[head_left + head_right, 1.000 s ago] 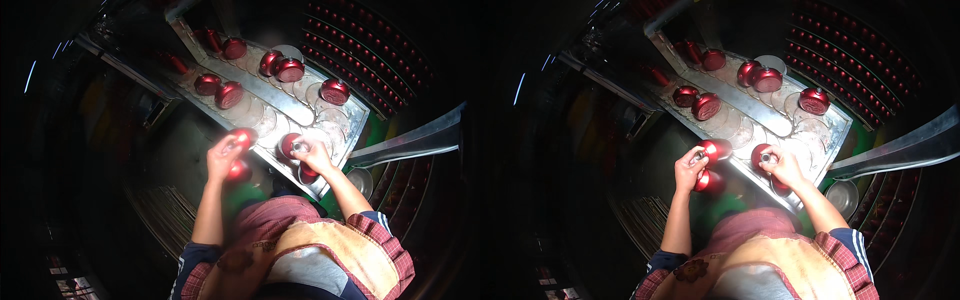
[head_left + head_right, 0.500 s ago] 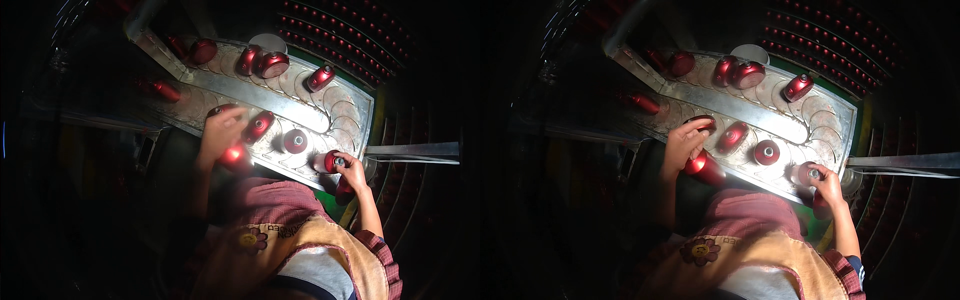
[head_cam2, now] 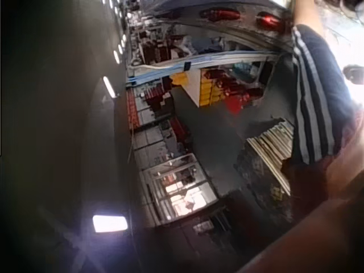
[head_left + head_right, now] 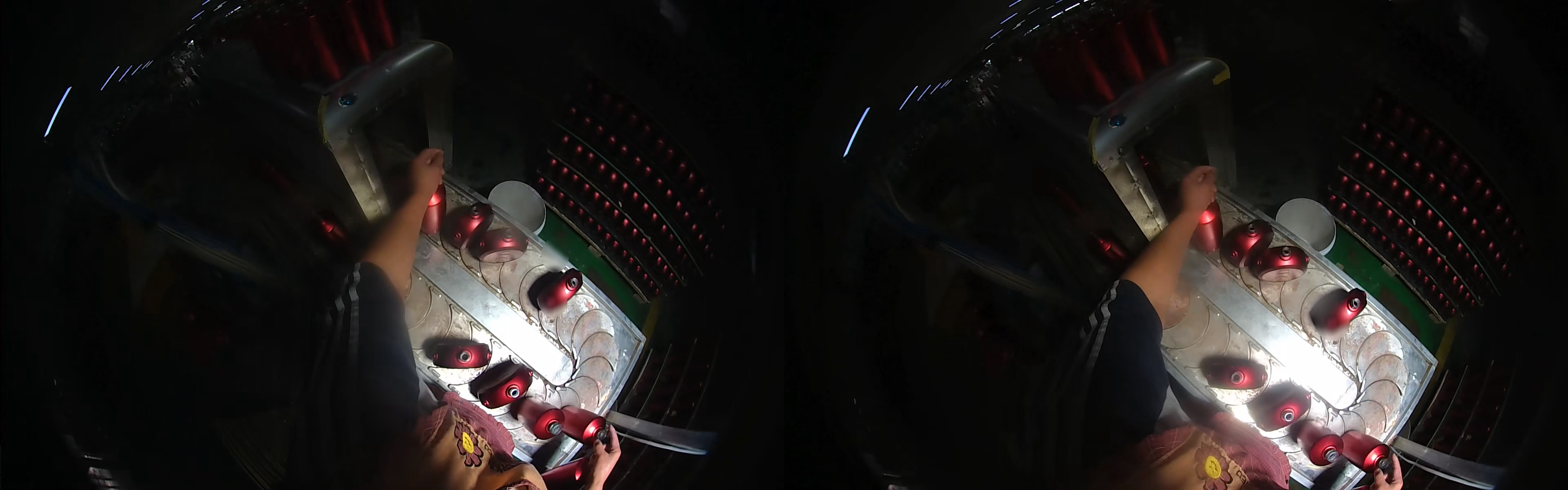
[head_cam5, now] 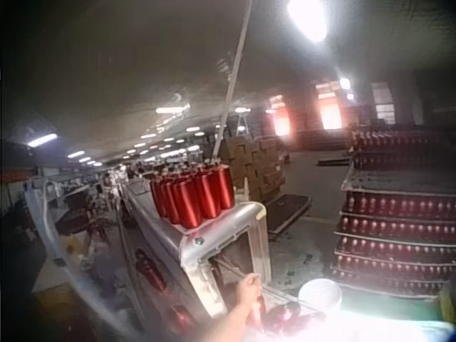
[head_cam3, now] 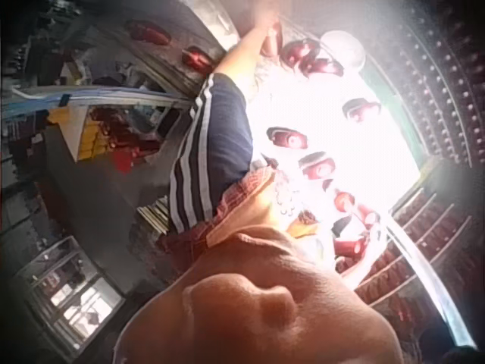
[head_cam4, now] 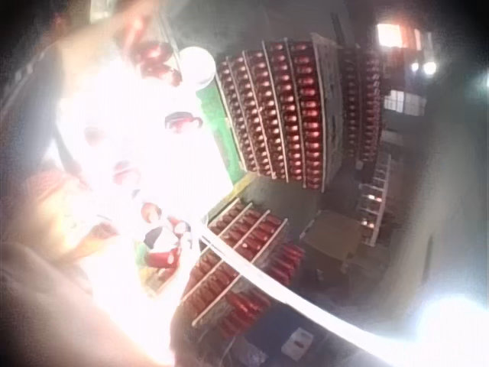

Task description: The person repeatedly picks up red cylindrical cans from a rack and places them into a metal tray with circular indentations. The person handles the cans one or two at a time, moving them between the rack and the tray in a repetitive cycle.

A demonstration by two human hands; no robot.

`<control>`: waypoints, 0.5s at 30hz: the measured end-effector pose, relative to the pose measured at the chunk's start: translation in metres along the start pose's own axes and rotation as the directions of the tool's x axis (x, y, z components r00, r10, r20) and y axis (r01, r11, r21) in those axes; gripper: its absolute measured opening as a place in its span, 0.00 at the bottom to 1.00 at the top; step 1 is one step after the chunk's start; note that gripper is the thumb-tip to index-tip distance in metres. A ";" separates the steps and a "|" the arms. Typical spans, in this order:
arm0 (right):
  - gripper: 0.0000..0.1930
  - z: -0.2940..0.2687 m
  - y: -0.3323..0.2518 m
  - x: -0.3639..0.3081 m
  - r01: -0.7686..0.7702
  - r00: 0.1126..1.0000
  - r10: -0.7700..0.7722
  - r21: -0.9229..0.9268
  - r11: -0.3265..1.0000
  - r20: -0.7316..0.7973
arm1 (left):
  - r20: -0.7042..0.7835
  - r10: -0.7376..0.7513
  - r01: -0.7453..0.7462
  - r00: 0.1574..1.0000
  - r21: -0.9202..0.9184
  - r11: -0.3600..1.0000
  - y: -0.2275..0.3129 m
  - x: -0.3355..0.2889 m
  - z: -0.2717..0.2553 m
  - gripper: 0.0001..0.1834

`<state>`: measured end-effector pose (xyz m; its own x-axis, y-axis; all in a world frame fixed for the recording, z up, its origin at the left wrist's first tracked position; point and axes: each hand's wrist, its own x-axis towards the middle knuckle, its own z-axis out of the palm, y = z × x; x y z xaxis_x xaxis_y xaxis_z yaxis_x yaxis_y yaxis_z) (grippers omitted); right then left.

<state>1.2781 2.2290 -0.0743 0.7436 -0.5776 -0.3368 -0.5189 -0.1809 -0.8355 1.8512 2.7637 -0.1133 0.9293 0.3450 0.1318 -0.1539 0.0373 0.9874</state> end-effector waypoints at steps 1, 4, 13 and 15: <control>0.22 -0.003 -0.014 -0.008 -0.017 0.999 0.014 -0.060 0.998 -0.046 | 0.010 0.003 -0.003 1.000 0.004 1.000 -0.019 0.011 0.004 0.09; 0.20 -0.008 -0.067 -0.012 0.019 0.985 -0.033 -0.083 0.996 -0.172 | 0.007 0.022 -0.022 1.000 0.022 1.000 -0.062 0.036 0.013 0.08; 0.15 0.021 -0.205 0.104 0.651 0.745 -0.546 0.237 0.722 -0.384 | -0.004 0.296 -0.290 0.955 0.193 0.937 0.010 -0.027 -0.030 0.12; 0.14 0.079 -0.209 0.166 0.696 0.718 -0.650 0.228 0.681 -0.248 | -0.022 0.348 -0.345 0.937 0.080 0.935 0.057 -0.074 -0.048 0.13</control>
<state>1.5433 2.2337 0.0104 0.7666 -0.4947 0.4093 0.2598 -0.3439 -0.9023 1.7572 2.7852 -0.0714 0.8102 0.3567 0.4652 -0.4380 -0.1590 0.8848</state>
